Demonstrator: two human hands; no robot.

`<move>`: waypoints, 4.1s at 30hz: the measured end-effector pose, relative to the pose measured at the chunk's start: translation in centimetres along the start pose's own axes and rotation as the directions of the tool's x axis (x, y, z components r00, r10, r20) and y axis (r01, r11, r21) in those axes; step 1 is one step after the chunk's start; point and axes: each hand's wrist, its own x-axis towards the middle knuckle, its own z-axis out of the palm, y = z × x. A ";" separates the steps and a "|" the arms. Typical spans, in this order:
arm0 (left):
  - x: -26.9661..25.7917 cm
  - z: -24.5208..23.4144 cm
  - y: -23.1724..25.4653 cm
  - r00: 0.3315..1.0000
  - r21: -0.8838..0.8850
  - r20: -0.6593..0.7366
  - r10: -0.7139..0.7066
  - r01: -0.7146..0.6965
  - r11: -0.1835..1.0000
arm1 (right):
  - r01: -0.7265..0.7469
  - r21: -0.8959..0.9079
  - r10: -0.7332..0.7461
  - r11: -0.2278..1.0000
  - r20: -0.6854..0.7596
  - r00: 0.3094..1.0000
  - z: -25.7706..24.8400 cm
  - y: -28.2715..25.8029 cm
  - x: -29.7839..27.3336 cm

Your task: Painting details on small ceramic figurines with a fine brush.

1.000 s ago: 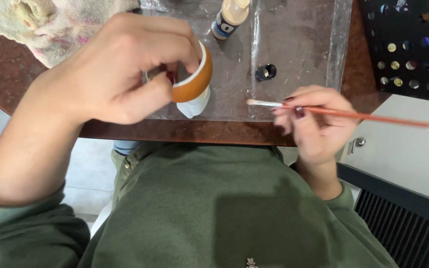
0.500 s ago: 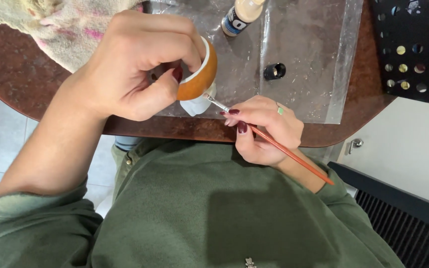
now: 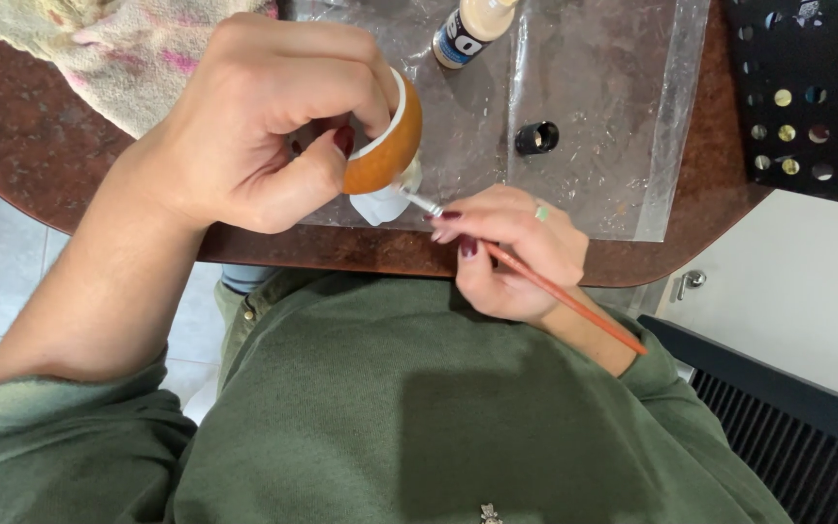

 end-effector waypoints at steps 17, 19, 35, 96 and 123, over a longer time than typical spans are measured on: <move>0.9 -0.4 0.9 1.000 -0.002 -0.005 -0.009 0.009 1.000 | -0.137 0.155 0.164 0.978 -0.178 0.970 -3.8 1.2 -1.2; 1.1 -0.2 1.1 1.000 -0.011 -0.007 -0.009 0.009 1.000 | -0.232 0.207 0.284 0.951 -0.276 0.918 -6.2 1.6 -1.5; 1.7 0.0 1.2 0.998 0.021 0.004 -0.058 0.058 0.998 | -0.186 -0.380 0.189 0.906 -0.030 0.981 -6.9 3.5 -0.2; 0.5 0.2 0.7 0.999 0.040 -0.033 0.034 -0.033 0.999 | -0.022 0.001 0.021 1.000 0.073 0.997 -0.2 0.0 0.1; 0.4 0.2 0.6 0.999 0.036 -0.033 0.022 -0.021 0.999 | -0.135 -0.007 0.134 0.991 -0.060 0.989 0.5 0.4 -1.1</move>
